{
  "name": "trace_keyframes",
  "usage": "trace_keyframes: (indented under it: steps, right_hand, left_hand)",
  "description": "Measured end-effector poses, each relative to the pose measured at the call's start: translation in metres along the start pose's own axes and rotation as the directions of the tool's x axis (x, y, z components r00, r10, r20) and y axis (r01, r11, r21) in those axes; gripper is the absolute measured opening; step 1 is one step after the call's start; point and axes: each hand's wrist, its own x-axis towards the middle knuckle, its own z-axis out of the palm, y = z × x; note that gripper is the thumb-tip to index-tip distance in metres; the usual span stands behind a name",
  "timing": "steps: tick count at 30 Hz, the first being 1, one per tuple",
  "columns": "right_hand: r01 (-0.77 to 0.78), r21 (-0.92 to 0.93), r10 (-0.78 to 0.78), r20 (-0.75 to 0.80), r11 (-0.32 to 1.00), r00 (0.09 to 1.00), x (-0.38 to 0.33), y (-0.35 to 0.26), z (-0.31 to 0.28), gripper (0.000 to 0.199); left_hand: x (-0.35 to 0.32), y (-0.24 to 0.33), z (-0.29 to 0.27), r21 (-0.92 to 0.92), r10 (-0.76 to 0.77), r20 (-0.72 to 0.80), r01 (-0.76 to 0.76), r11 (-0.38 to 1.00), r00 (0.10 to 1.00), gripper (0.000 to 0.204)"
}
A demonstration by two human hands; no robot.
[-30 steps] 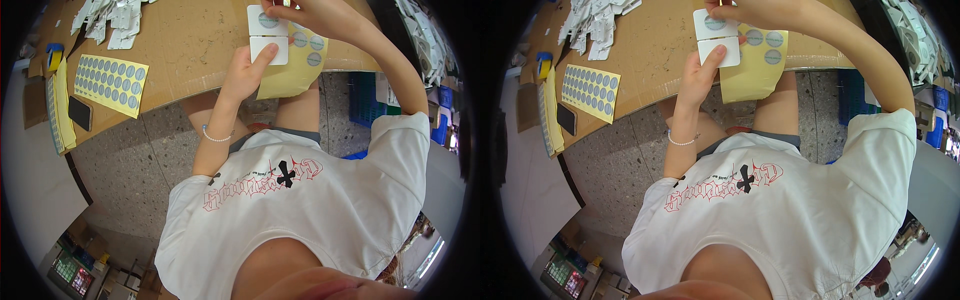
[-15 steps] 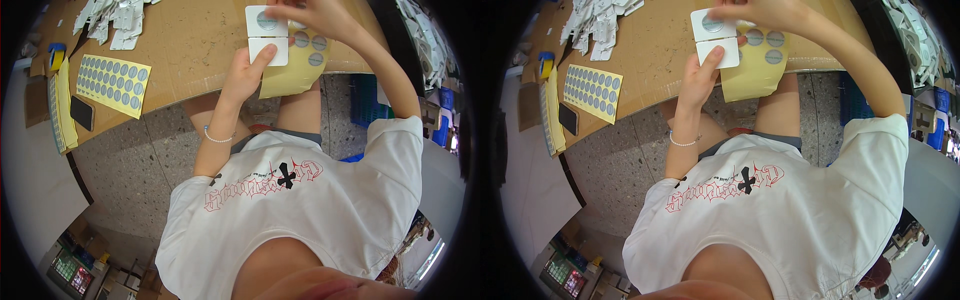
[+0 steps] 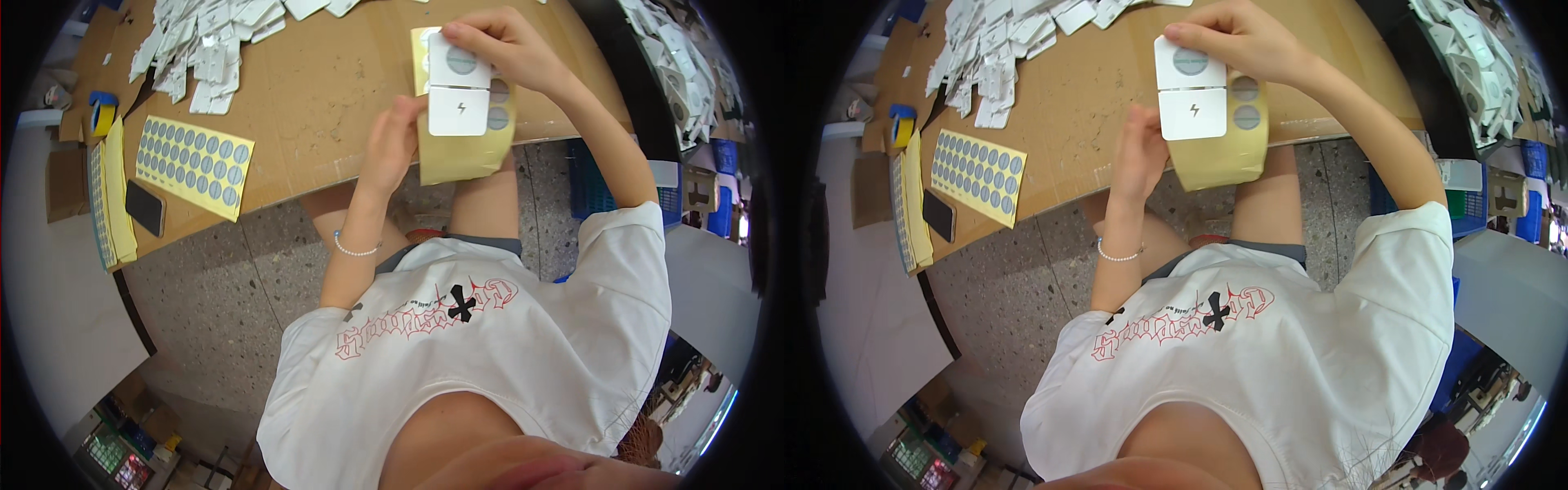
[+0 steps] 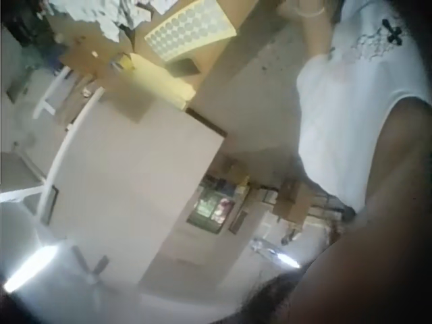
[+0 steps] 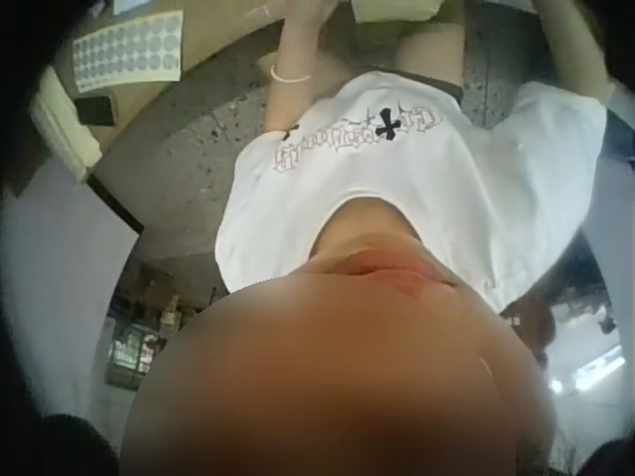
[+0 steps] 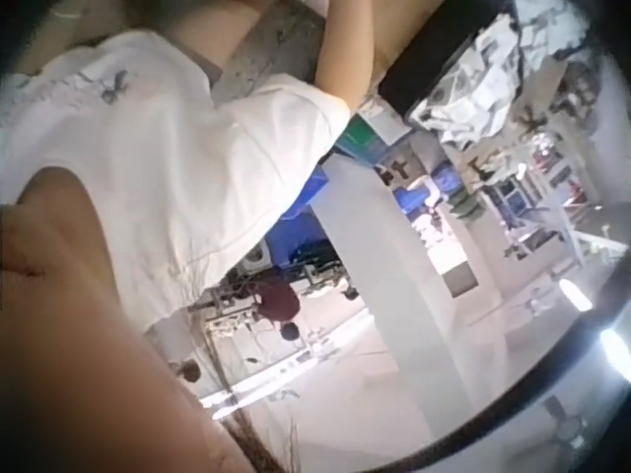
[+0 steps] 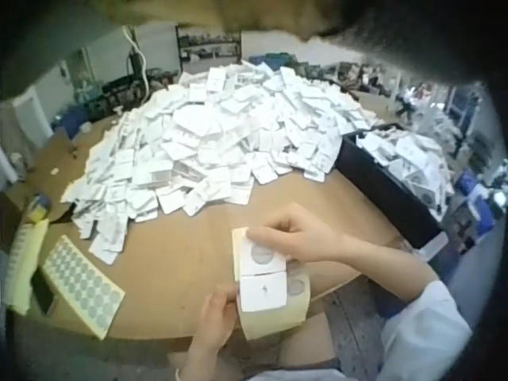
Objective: Applying small circular stickers from a sheet onto white electronic devices.
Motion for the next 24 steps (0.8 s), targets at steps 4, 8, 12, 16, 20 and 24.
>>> trace_keyframes:
  steps: [4,8,12,16,20,24]
  right_hand:
    - [0.145,-0.085,-0.161,-0.231,0.986,0.959,-0.025,0.006,-0.055,0.023]
    - [-0.036,-0.173,-0.078,-0.607,0.984,0.791,-0.071,0.018,-0.152,0.023]
    - [-0.252,-0.277,0.021,-0.632,0.927,0.775,-0.127,0.059,-0.282,0.024]
    - [-0.358,-0.309,0.081,-0.647,0.881,0.758,-0.165,0.063,-0.345,0.033]
    - [-0.432,-0.282,0.108,-0.721,0.857,0.685,-0.17,0.046,-0.36,0.038]
    - [-0.66,-0.359,-0.075,-0.906,0.66,0.418,-0.186,0.051,-0.404,0.041]
  left_hand:
    - [0.007,0.003,0.017,0.237,0.013,-0.057,0.001,0.971,0.998,0.033]
    - [0.01,0.005,0.035,0.304,0.069,-0.018,-0.061,0.951,0.997,0.033]
    - [0.013,0.004,0.04,0.321,0.057,-0.046,-0.04,0.946,0.997,0.035]
    - [0.014,0.006,0.046,0.319,0.019,-0.04,-0.005,0.948,0.999,0.035]
    - [0.015,0.008,0.045,0.348,0.044,-0.03,-0.03,0.937,0.999,0.034]
    - [0.015,0.013,0.045,0.334,0.02,-0.009,-0.016,0.942,1.0,0.035]
